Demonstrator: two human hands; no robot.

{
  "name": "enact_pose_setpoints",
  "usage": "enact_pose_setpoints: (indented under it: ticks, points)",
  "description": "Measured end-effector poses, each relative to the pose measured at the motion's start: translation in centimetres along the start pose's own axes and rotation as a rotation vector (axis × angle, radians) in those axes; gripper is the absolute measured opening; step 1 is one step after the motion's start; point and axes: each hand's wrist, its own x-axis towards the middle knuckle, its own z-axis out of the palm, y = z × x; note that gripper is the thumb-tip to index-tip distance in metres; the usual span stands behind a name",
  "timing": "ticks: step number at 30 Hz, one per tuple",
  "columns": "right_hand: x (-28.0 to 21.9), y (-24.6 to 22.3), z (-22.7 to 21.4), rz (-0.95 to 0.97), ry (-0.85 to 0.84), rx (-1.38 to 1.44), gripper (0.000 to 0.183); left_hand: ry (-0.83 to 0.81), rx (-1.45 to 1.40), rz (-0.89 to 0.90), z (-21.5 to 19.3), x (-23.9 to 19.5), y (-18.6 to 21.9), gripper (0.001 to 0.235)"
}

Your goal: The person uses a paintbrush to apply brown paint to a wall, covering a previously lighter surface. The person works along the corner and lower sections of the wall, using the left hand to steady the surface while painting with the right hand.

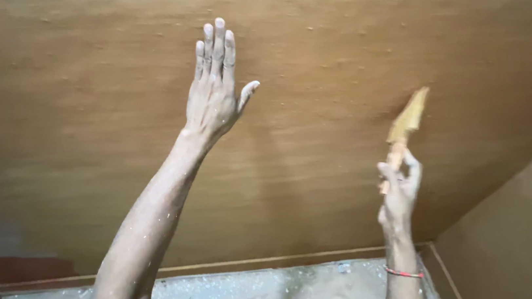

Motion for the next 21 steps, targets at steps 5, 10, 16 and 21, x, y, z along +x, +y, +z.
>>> enact_pose_setpoints:
  ticks: [5,10,16,21]
  points:
    - [-6.6,2.4,11.7,0.148,-0.372,-0.156,0.062,0.0,-0.044,0.019,-1.5,-1.2,-3.1,0.097]
    - [-11.9,2.1,17.4,0.33,-0.709,-0.219,0.064,0.002,-0.099,0.045,-2.6,-1.7,-5.1,0.092]
    - [-8.9,-0.9,14.4,0.078,-0.272,0.057,0.053,0.007,-0.122,0.029,-3.7,-3.7,-7.4,0.092]
    - [-6.5,-1.4,7.2,-0.078,0.094,-0.003,0.049,0.006,-0.089,0.009,-4.3,-5.7,-9.2,0.095]
